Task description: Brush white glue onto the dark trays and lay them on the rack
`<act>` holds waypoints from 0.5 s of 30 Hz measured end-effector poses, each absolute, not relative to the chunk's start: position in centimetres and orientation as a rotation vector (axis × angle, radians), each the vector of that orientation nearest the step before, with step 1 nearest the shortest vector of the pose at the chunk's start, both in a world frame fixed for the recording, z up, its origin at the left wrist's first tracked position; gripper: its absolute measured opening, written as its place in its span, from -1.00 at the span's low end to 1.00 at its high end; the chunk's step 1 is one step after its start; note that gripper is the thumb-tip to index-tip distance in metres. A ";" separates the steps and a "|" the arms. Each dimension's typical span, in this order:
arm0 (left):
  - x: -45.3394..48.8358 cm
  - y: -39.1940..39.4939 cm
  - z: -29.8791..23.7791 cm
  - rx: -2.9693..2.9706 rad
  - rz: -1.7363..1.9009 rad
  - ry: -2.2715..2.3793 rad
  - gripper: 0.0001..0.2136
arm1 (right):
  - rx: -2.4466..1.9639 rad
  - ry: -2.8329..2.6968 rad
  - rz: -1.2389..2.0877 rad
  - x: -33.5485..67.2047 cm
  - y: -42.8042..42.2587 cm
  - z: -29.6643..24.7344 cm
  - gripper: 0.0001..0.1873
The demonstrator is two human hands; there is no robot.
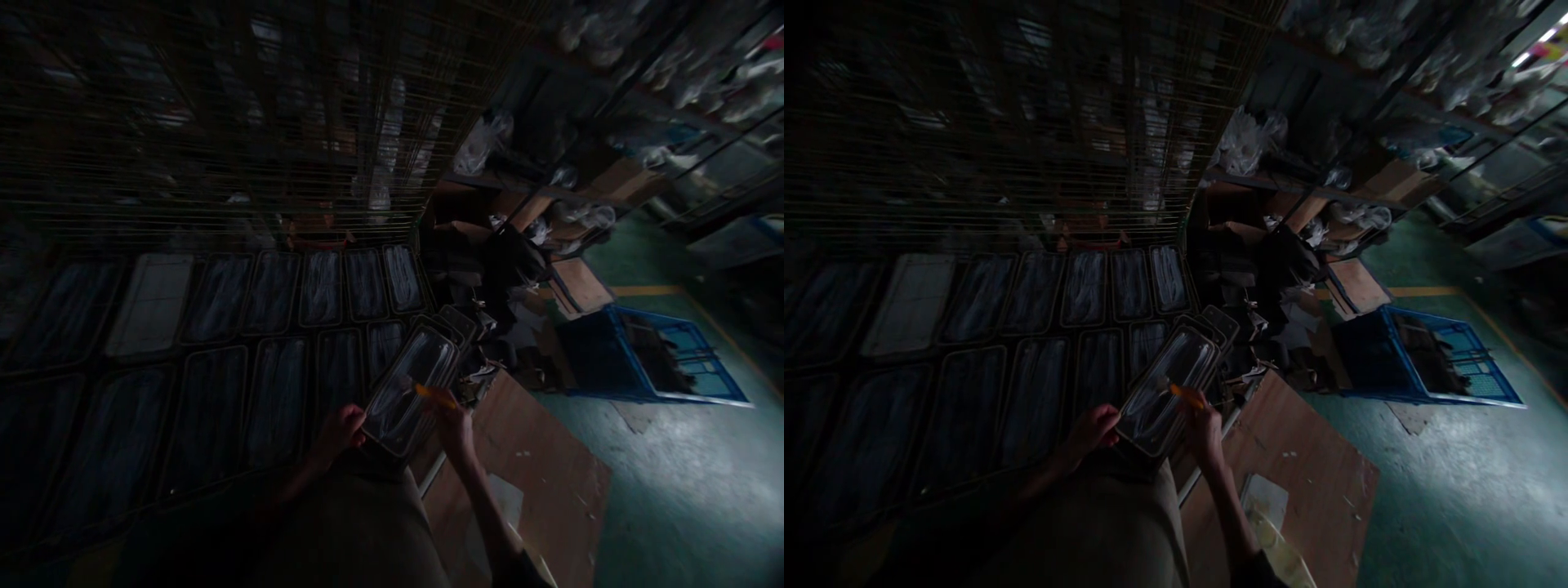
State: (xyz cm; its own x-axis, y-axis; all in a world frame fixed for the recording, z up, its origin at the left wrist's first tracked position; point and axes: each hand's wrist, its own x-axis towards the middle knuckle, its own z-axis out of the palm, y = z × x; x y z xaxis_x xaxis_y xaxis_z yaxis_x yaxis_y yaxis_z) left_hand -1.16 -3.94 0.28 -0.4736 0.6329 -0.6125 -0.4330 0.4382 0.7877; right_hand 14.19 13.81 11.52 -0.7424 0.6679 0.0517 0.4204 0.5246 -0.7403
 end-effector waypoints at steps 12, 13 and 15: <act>-0.6 -3.9 0.0 0.076 1.382 1.563 -0.73 | -0.699 -2.732 0.387 10.9 19.6 12.8 -0.64; -0.6 -3.9 0.0 0.067 1.388 1.559 -0.73 | -0.658 -2.776 0.414 11.8 18.5 12.8 -0.64; -0.6 -3.8 0.1 0.046 1.408 1.554 -0.73 | -0.584 -2.852 0.522 13.8 16.1 12.9 -0.65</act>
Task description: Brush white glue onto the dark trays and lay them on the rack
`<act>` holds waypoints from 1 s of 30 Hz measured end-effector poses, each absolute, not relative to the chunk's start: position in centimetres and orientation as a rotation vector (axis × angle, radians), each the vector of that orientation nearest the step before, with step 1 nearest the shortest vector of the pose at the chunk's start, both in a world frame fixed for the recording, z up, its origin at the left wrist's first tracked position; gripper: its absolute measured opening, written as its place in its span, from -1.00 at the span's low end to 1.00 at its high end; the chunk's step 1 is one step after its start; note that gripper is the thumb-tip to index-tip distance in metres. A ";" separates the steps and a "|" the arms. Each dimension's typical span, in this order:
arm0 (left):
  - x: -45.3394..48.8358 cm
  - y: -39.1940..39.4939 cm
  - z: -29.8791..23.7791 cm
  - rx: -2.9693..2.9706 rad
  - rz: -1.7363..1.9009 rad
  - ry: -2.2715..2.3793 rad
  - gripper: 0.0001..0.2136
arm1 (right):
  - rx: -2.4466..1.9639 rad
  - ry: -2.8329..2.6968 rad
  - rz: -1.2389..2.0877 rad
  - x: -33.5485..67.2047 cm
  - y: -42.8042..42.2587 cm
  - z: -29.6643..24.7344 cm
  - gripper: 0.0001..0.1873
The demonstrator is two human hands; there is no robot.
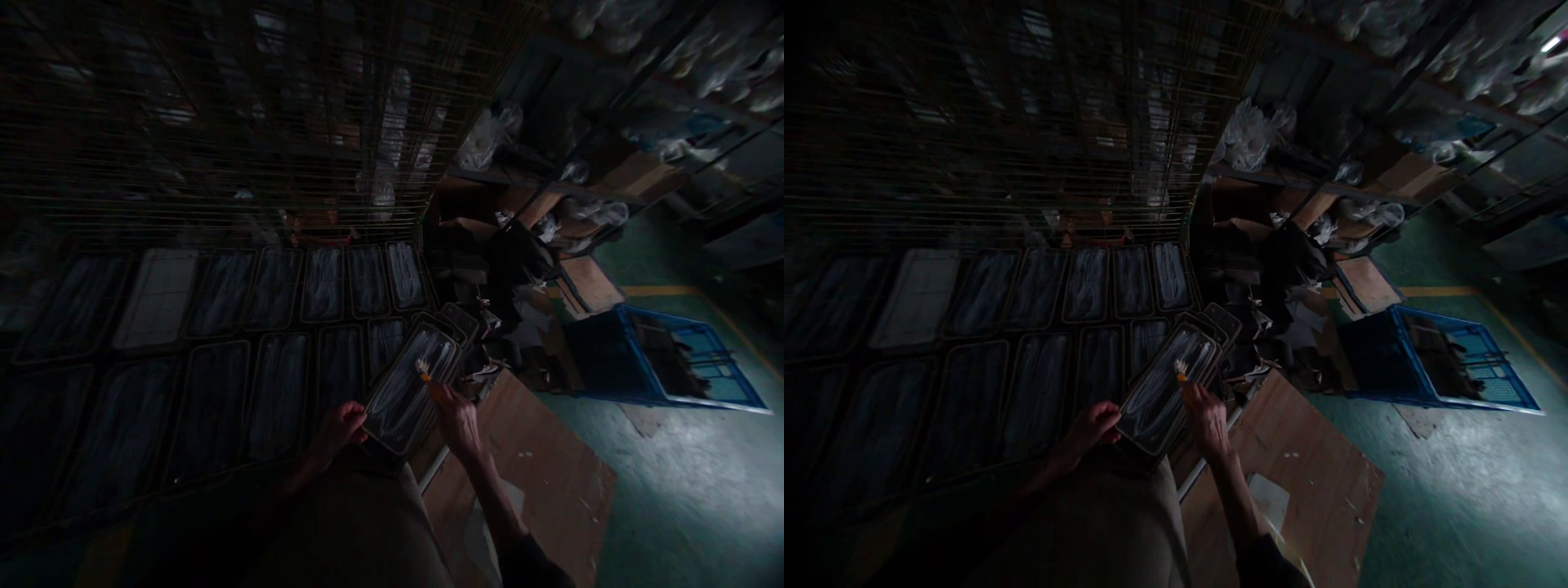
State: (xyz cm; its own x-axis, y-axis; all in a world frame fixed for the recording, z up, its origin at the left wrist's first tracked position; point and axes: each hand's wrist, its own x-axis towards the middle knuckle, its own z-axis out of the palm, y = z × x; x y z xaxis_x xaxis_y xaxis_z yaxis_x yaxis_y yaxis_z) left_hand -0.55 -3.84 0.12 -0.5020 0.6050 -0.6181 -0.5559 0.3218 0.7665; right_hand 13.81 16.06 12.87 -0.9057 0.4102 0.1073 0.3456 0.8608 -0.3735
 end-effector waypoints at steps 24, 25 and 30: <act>-0.5 -4.1 2.4 -0.009 1.453 1.406 -0.70 | -0.646 -2.756 1.007 18.6 6.4 12.0 -0.76; -0.5 -4.1 2.3 -0.004 1.445 1.405 -0.69 | -0.674 -2.697 1.067 18.4 6.1 12.1 -0.76; -0.4 -4.2 2.3 0.056 1.437 1.446 -0.69 | -0.888 -2.437 1.346 17.6 5.6 11.7 -0.75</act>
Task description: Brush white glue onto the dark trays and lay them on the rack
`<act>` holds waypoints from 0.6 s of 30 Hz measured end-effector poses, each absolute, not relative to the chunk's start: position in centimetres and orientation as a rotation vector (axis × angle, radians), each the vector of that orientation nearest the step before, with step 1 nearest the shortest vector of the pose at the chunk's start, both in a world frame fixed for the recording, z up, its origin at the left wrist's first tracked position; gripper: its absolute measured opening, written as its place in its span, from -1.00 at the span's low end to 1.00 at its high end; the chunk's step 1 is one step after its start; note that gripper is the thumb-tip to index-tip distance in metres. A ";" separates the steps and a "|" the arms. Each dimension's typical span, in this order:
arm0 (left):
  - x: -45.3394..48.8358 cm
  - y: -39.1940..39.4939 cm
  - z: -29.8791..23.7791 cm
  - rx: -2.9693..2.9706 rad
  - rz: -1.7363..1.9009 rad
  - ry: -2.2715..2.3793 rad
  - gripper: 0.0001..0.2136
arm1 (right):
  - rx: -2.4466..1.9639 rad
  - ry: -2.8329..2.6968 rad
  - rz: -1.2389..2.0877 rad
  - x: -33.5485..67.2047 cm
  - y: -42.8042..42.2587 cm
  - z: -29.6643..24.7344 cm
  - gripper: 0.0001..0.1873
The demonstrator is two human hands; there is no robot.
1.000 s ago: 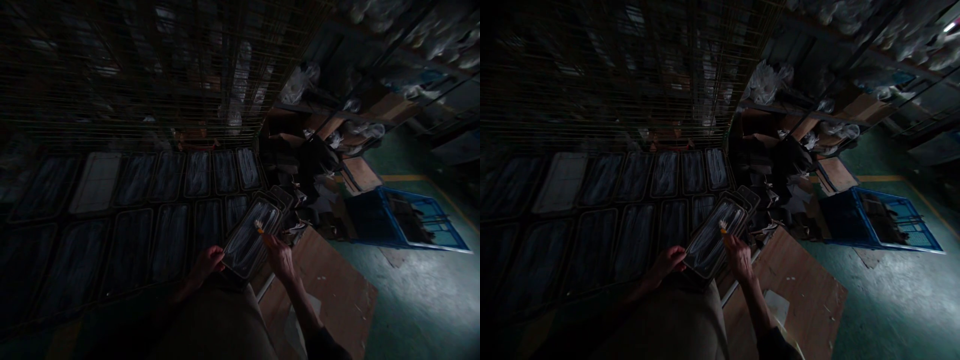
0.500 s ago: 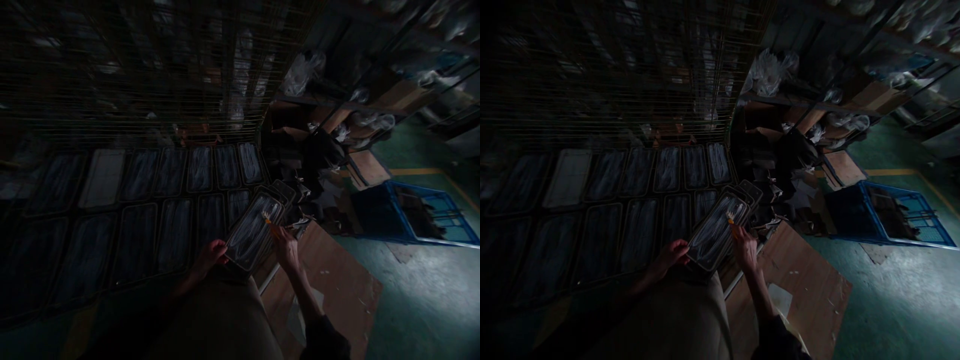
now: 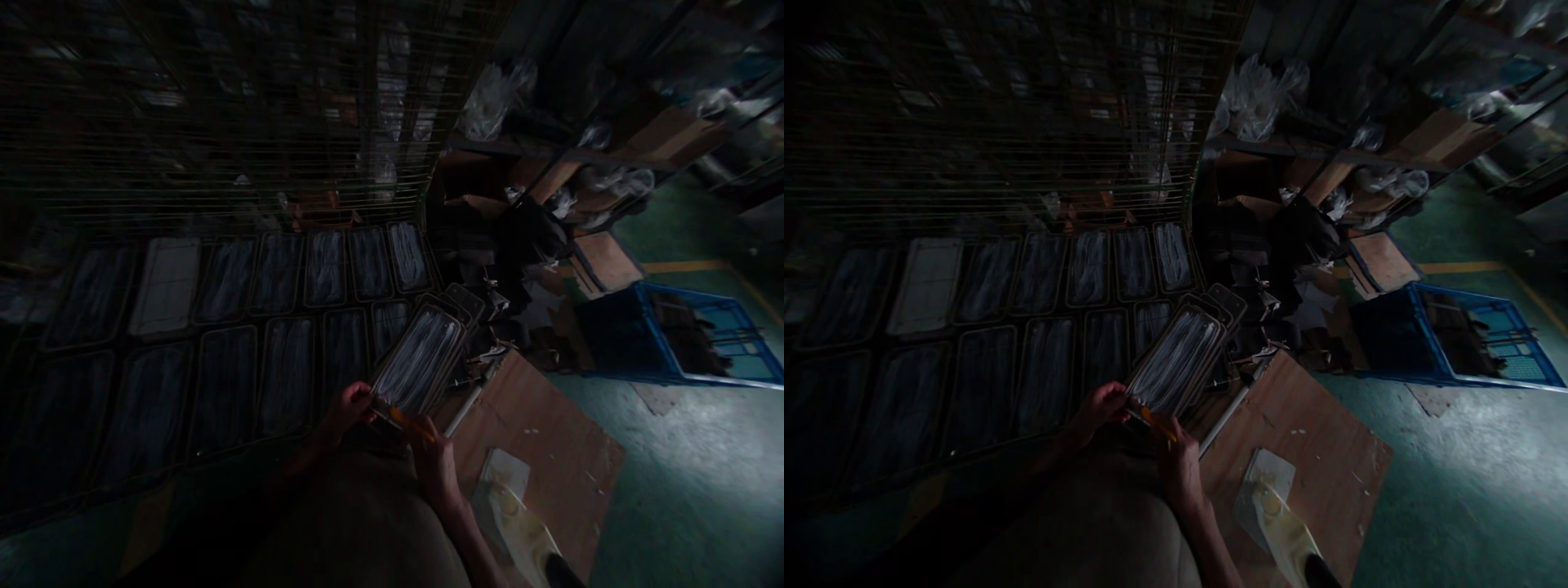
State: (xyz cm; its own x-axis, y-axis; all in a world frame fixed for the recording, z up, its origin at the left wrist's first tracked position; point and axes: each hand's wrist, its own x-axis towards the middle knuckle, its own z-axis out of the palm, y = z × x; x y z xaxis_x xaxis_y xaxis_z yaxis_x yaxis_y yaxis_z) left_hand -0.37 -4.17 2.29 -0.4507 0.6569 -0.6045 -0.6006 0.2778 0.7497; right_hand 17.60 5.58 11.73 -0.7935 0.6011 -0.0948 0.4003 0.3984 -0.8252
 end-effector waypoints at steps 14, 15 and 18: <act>-0.2 -4.1 3.0 0.020 1.455 1.430 -0.68 | -0.962 -2.422 0.850 18.6 9.7 11.8 -0.68; -0.2 -4.3 3.0 0.019 1.474 1.399 -0.67 | -0.918 -2.470 0.845 18.5 9.5 11.7 -0.68; -0.2 -4.6 3.3 -0.001 1.534 1.297 -0.64 | -0.906 -2.555 0.850 19.1 8.4 11.7 -0.70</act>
